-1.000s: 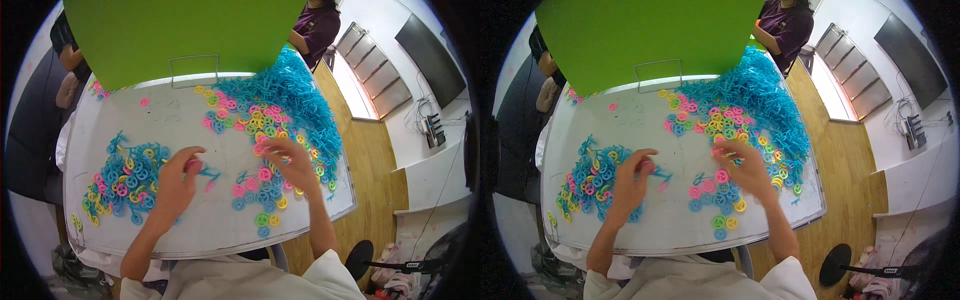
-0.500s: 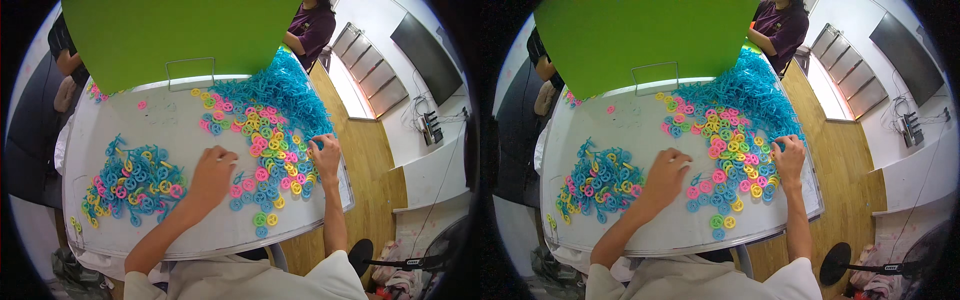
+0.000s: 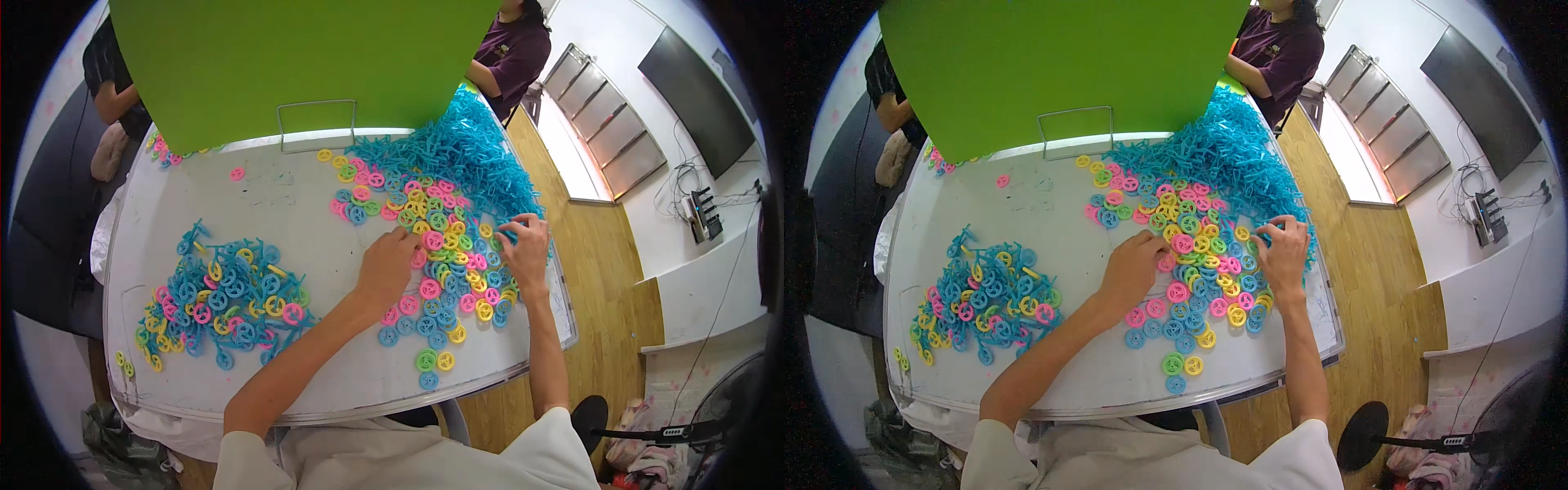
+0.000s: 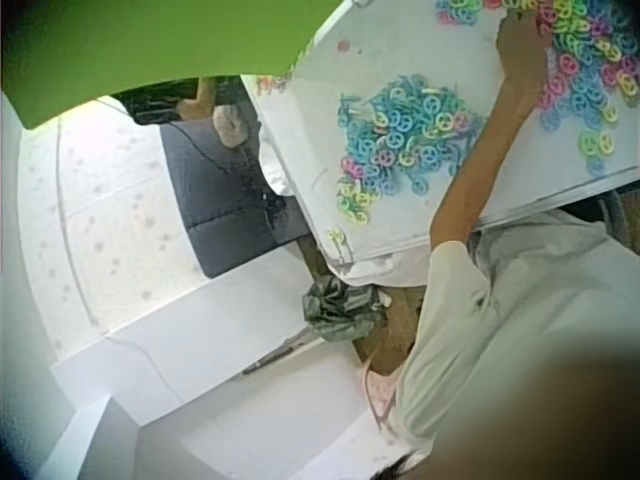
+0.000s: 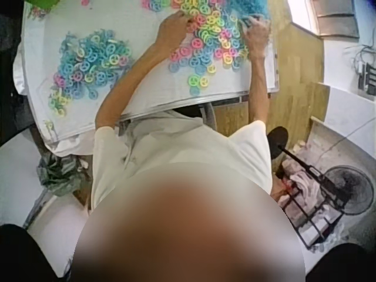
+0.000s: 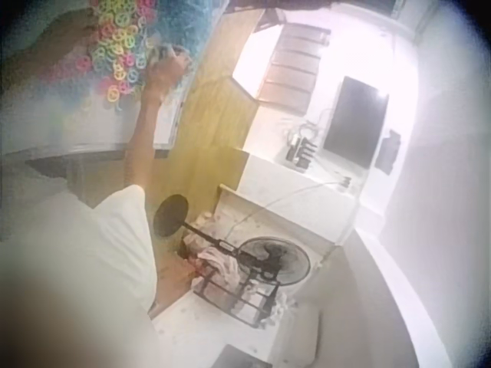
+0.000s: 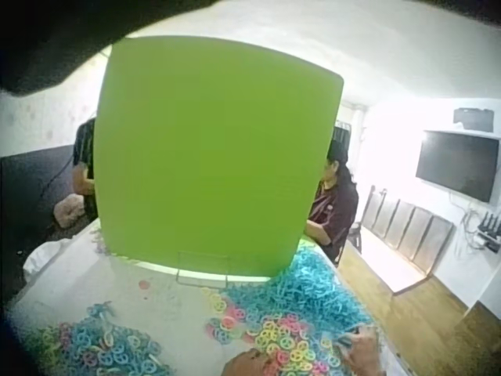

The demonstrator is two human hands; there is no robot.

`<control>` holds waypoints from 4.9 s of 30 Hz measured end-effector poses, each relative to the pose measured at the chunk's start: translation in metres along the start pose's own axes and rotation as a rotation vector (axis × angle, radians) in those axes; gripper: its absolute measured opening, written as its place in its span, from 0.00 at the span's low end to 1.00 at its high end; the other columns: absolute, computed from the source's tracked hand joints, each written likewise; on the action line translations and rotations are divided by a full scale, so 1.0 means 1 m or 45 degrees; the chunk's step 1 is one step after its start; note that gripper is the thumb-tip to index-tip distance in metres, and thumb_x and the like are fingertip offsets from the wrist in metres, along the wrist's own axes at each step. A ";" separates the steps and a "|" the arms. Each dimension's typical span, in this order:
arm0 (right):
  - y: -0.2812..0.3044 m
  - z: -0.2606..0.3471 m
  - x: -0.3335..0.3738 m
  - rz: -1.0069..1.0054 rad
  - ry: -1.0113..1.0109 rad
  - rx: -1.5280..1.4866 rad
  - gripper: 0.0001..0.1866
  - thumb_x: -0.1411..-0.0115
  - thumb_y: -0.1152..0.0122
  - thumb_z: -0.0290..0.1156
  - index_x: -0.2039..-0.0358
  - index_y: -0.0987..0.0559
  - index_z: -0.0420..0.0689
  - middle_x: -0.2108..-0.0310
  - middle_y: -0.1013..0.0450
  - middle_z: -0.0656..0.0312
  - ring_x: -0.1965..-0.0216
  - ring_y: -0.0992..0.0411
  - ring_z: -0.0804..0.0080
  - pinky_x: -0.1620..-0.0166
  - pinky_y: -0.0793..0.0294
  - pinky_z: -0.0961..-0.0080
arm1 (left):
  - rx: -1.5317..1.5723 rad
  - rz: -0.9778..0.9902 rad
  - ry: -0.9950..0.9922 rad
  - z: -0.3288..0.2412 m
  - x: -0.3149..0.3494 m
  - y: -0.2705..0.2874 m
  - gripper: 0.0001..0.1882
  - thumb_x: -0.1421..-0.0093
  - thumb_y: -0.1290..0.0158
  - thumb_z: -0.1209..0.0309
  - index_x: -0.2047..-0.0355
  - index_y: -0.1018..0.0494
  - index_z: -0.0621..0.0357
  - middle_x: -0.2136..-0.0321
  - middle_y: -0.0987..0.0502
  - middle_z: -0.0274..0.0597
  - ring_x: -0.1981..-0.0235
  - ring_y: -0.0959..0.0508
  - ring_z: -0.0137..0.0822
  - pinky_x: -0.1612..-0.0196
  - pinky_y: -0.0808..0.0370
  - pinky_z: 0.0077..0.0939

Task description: Assembling colorful plastic gears by snapping them together on a table.

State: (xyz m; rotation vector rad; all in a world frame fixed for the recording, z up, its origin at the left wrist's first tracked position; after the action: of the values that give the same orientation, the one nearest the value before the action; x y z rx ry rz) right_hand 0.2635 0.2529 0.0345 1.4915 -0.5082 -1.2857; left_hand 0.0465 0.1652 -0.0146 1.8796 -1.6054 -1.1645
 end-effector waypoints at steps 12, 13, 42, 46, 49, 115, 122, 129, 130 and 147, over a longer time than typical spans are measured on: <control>0.009 -0.006 -0.009 -0.211 -0.319 -1.133 0.11 0.34 0.46 0.37 0.61 0.24 0.42 0.63 0.23 0.62 0.67 0.27 0.79 0.61 0.29 0.80 | 0.050 -0.131 0.004 -0.001 0.012 0.009 0.15 0.49 0.41 0.73 0.60 0.27 0.57 0.66 0.27 0.45 0.66 0.25 0.47 0.61 0.27 0.38; 0.002 0.000 -0.009 -0.106 -0.422 -1.377 0.11 0.34 0.46 0.37 0.60 0.25 0.42 0.64 0.23 0.63 0.67 0.28 0.82 0.62 0.29 0.82 | 0.205 -0.097 0.057 0.001 0.010 0.011 0.14 0.48 0.41 0.73 0.60 0.27 0.57 0.68 0.26 0.43 0.67 0.25 0.44 0.62 0.26 0.35; -0.052 0.180 0.039 0.661 -0.191 -1.741 0.05 0.42 0.44 0.17 0.64 0.25 0.35 0.67 0.23 0.58 0.65 0.23 0.75 0.59 0.23 0.80 | 1.183 -0.303 0.526 0.057 0.061 0.069 0.02 0.41 0.49 0.82 0.67 0.30 0.65 0.75 0.23 0.41 0.71 0.23 0.28 0.66 0.24 0.21; -0.057 0.176 0.041 0.694 -0.346 -1.933 0.04 0.39 0.45 0.20 0.63 0.27 0.37 0.66 0.25 0.57 0.66 0.22 0.72 0.58 0.20 0.75 | 1.187 -0.260 0.515 0.047 0.060 0.068 0.04 0.39 0.49 0.80 0.64 0.27 0.66 0.70 0.22 0.40 0.69 0.23 0.26 0.64 0.24 0.20; -0.061 0.175 0.044 0.706 -0.460 -2.004 0.05 0.38 0.44 0.23 0.62 0.28 0.37 0.66 0.25 0.58 0.65 0.23 0.72 0.57 0.20 0.75 | 1.167 -0.299 0.505 0.044 0.063 0.066 0.07 0.38 0.49 0.79 0.60 0.25 0.66 0.65 0.21 0.41 0.65 0.22 0.26 0.61 0.23 0.21; -0.076 0.158 0.049 0.500 -0.854 -2.516 0.18 0.36 0.45 0.28 0.47 0.31 0.38 0.66 0.29 0.66 0.65 0.31 0.81 0.62 0.30 0.82 | 0.703 -0.221 0.111 0.007 0.031 0.083 0.12 0.45 0.43 0.76 0.59 0.24 0.61 0.62 0.23 0.47 0.67 0.21 0.46 0.67 0.24 0.32; -0.062 0.164 0.046 0.564 -0.872 -2.469 0.14 0.38 0.43 0.26 0.52 0.27 0.38 0.74 0.35 0.71 0.73 0.38 0.86 0.68 0.38 0.87 | -0.381 -0.329 0.267 0.100 -0.016 0.090 0.11 0.48 0.41 0.71 0.64 0.23 0.60 0.65 0.24 0.51 0.67 0.22 0.47 0.63 0.26 0.37; -0.063 0.152 0.044 0.539 -0.694 -2.031 0.11 0.39 0.40 0.30 0.58 0.23 0.39 0.77 0.35 0.73 0.76 0.40 0.87 0.71 0.41 0.87 | -0.003 -0.156 0.436 0.100 -0.015 0.079 0.10 0.51 0.40 0.74 0.67 0.24 0.62 0.70 0.23 0.52 0.70 0.22 0.46 0.65 0.26 0.36; -0.062 0.151 0.042 0.510 -0.615 -1.938 0.11 0.39 0.40 0.30 0.58 0.23 0.38 0.75 0.33 0.72 0.75 0.38 0.86 0.71 0.39 0.87 | 0.089 -0.120 0.465 0.097 -0.010 0.079 0.09 0.51 0.40 0.75 0.67 0.24 0.62 0.71 0.23 0.53 0.72 0.21 0.46 0.67 0.26 0.34; -0.053 0.186 0.049 0.603 -0.225 -1.649 0.10 0.39 0.41 0.26 0.58 0.22 0.37 0.71 0.26 0.68 0.74 0.34 0.88 0.72 0.35 0.89 | 1.324 -0.149 0.675 0.054 0.061 0.060 0.06 0.39 0.48 0.77 0.63 0.32 0.66 0.68 0.24 0.44 0.69 0.21 0.31 0.65 0.19 0.25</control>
State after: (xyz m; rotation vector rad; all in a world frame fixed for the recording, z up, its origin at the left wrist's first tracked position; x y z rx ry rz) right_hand 0.0978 0.1519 -0.0095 0.1565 -0.0443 -0.9929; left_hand -0.0335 0.1033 -0.0204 2.5698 -1.9214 0.2964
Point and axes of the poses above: each hand's wrist, its own x-axis away from the middle knuckle, its own y-axis out of the back of the hand, z = x × y, the point moved 9 cm from there along -x, towards the middle knuckle
